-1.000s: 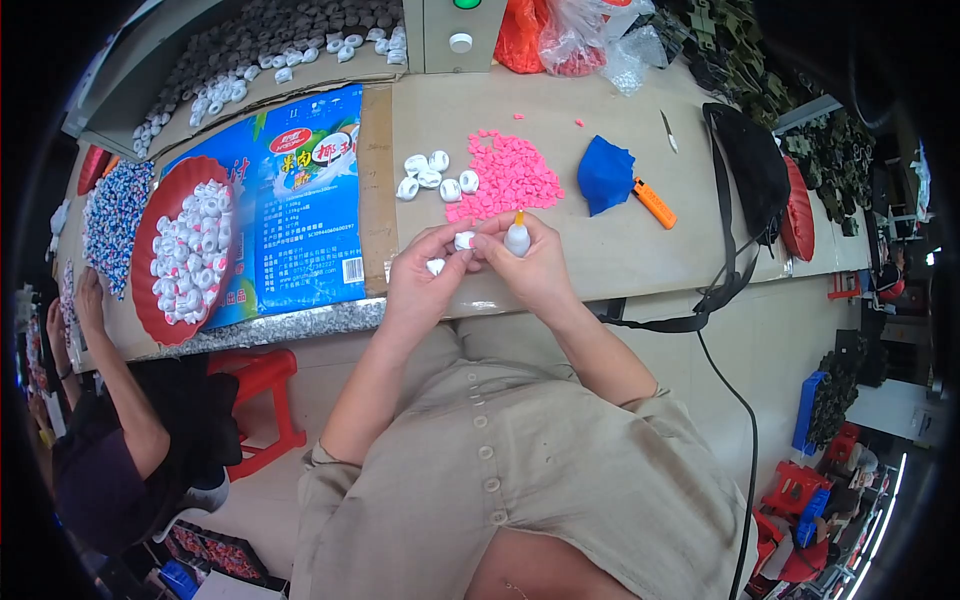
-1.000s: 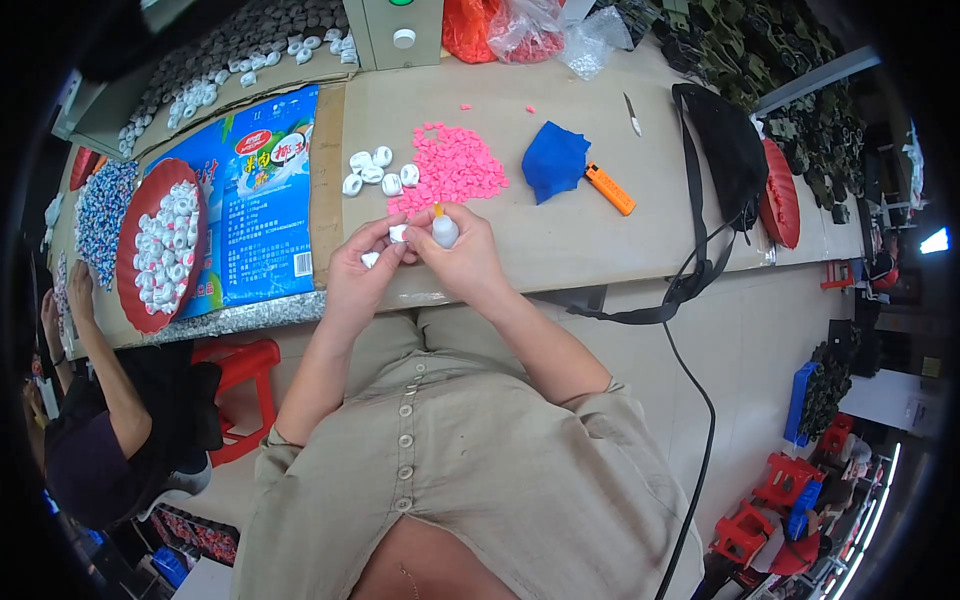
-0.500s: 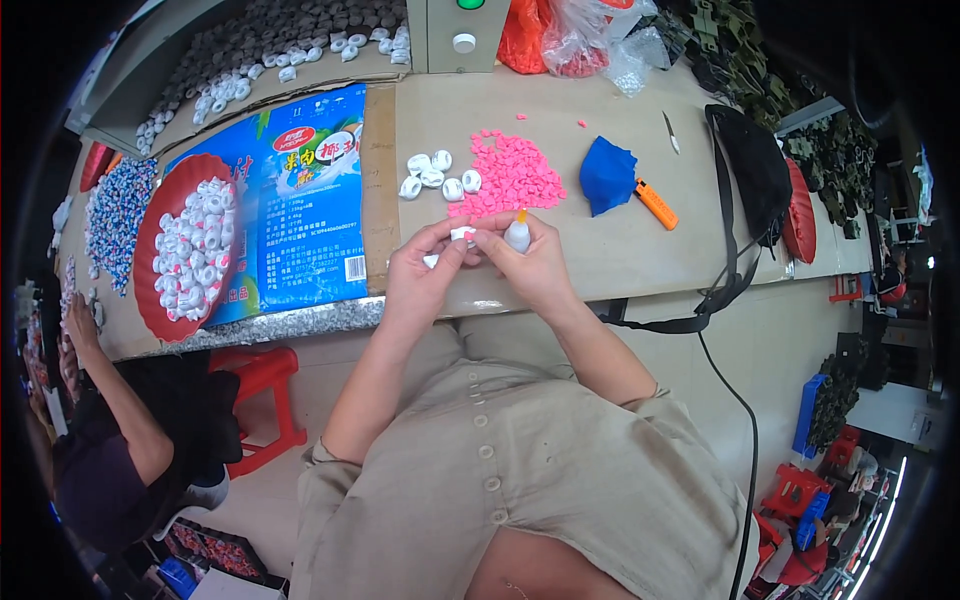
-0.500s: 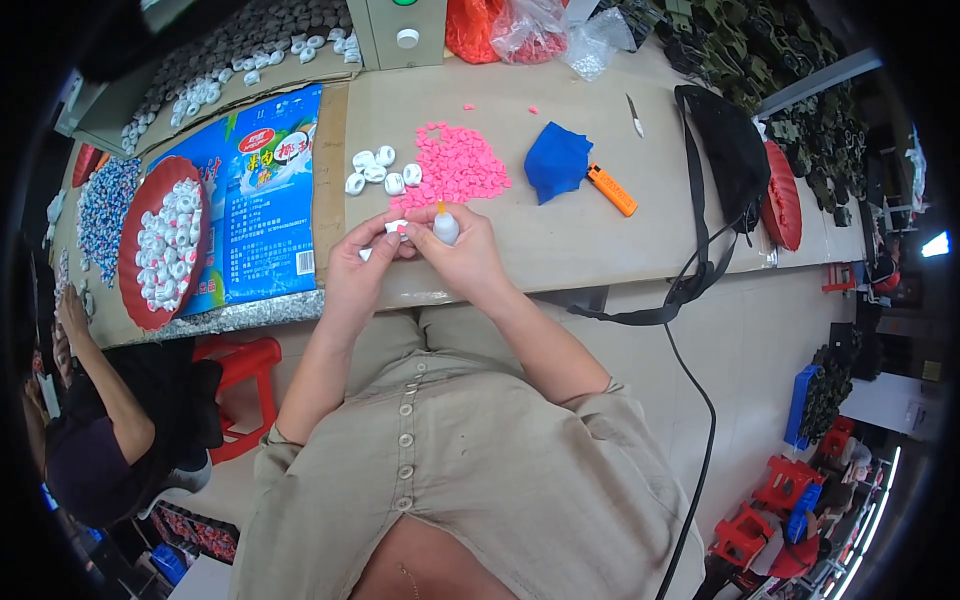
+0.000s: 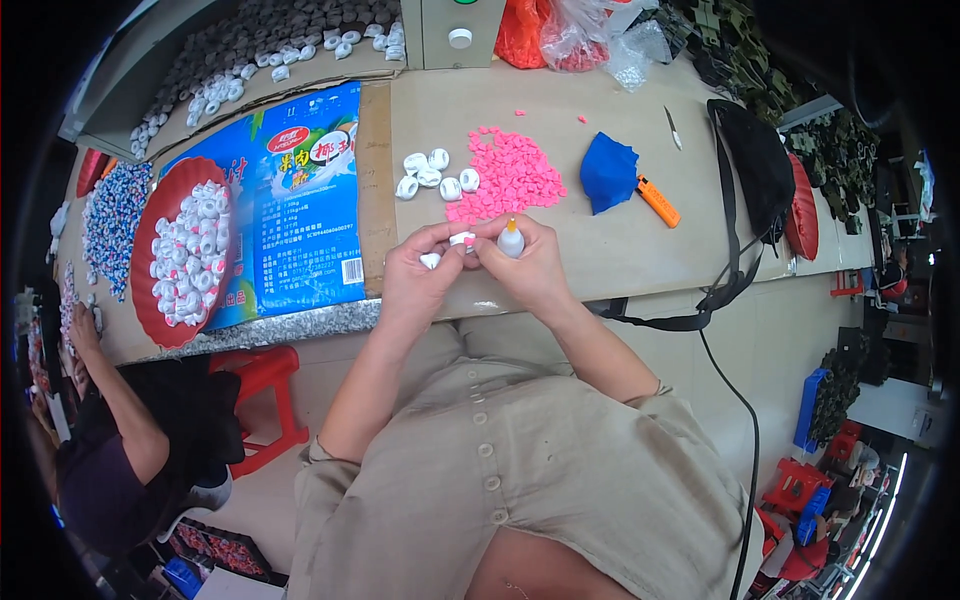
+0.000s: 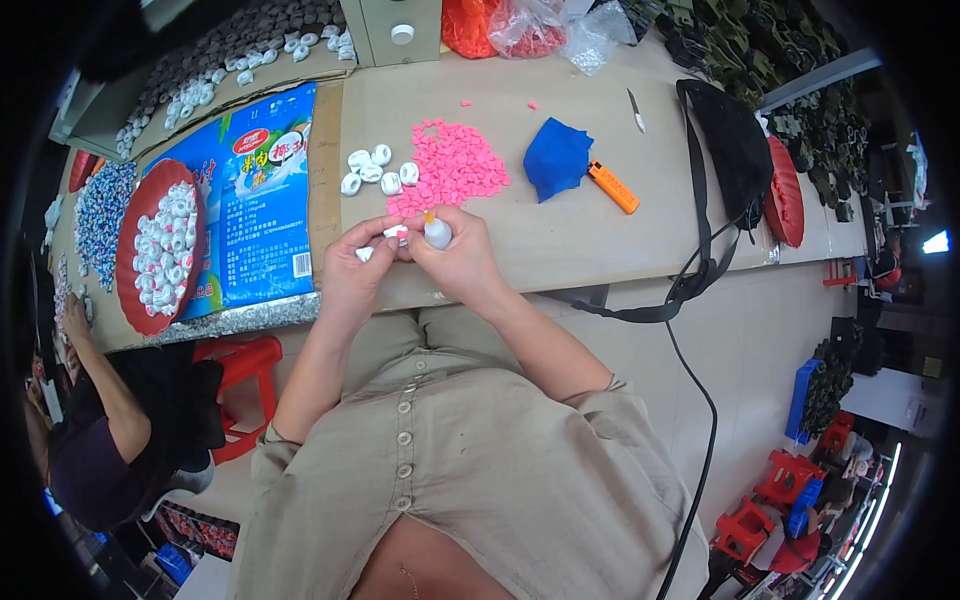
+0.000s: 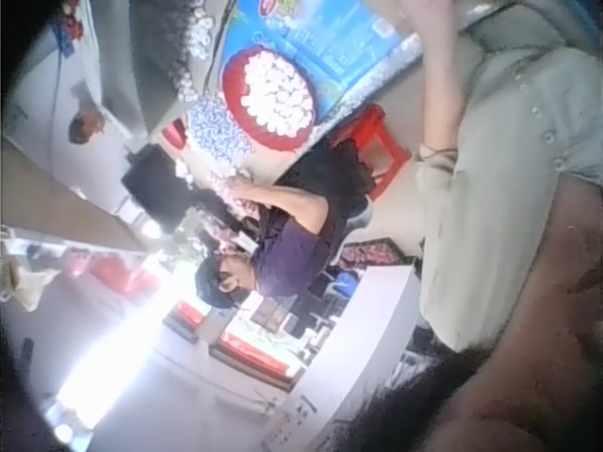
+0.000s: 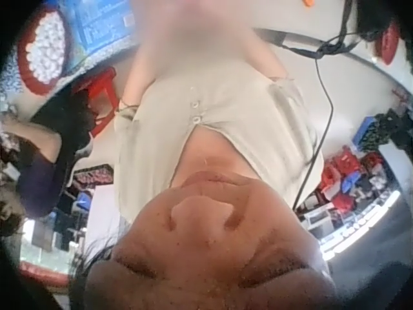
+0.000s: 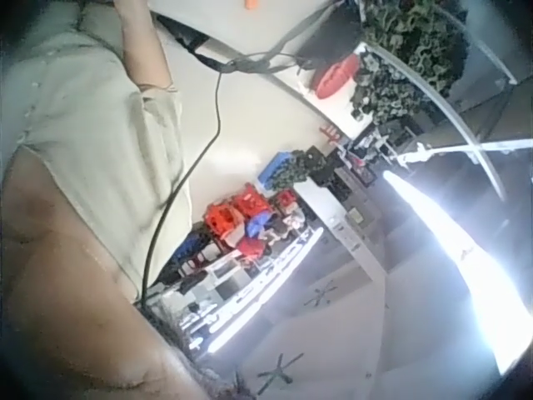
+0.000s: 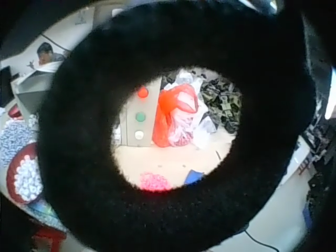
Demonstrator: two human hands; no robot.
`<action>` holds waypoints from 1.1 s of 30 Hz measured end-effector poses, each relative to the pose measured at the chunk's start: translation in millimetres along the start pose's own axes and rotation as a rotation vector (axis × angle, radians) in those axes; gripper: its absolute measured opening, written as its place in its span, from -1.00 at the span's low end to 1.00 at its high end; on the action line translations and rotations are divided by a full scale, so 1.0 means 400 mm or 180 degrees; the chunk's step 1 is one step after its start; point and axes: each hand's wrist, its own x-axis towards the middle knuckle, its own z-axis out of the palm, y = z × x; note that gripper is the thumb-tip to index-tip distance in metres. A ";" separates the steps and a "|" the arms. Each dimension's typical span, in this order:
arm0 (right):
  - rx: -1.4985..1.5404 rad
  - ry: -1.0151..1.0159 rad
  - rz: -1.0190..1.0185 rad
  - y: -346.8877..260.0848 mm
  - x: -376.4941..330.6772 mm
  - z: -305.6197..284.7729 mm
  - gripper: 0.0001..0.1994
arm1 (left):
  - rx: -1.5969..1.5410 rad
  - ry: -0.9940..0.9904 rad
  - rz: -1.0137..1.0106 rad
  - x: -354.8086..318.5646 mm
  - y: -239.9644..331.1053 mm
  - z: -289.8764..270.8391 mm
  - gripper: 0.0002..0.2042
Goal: The person applies glue from a glue bottle to small plastic components, then attaches them together by hand.
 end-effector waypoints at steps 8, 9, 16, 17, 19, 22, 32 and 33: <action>-0.0091 -0.0133 0.0140 -0.031 -0.003 -0.032 -0.83 | -0.1563 0.0218 -0.0518 0.010 0.048 -0.023 -0.83; 0.0234 -0.0150 0.0217 -0.027 -0.001 -0.041 -0.81 | -0.1764 0.0318 -0.0658 0.012 0.060 -0.039 -0.83; 0.1315 -0.0192 0.0196 -0.028 -0.007 -0.067 -0.79 | 0.0082 0.0752 -0.0307 0.078 0.137 -0.093 -0.75; 0.1323 -0.0194 0.0132 -0.031 -0.008 -0.072 -0.79 | 0.0265 0.0810 -0.0500 0.085 0.147 -0.092 -0.74; 0.1336 -0.0197 0.0066 -0.029 -0.009 -0.083 -0.79 | 0.1080 0.0840 -0.0487 0.099 0.146 -0.090 -0.73; 0.1530 -0.0291 0.0072 -0.020 0.001 -0.096 -0.80 | 0.2881 0.0816 -0.0188 0.104 0.127 -0.077 -0.72; 0.2030 0.0051 -0.0090 0.001 0.009 -0.129 -0.83 | -0.0514 0.0464 -0.0891 0.021 0.095 -0.045 -0.68; 0.2386 -0.0081 -0.0052 0.000 0.010 -0.130 -0.82 | -0.1060 0.0469 -0.0996 0.017 0.096 -0.042 -0.67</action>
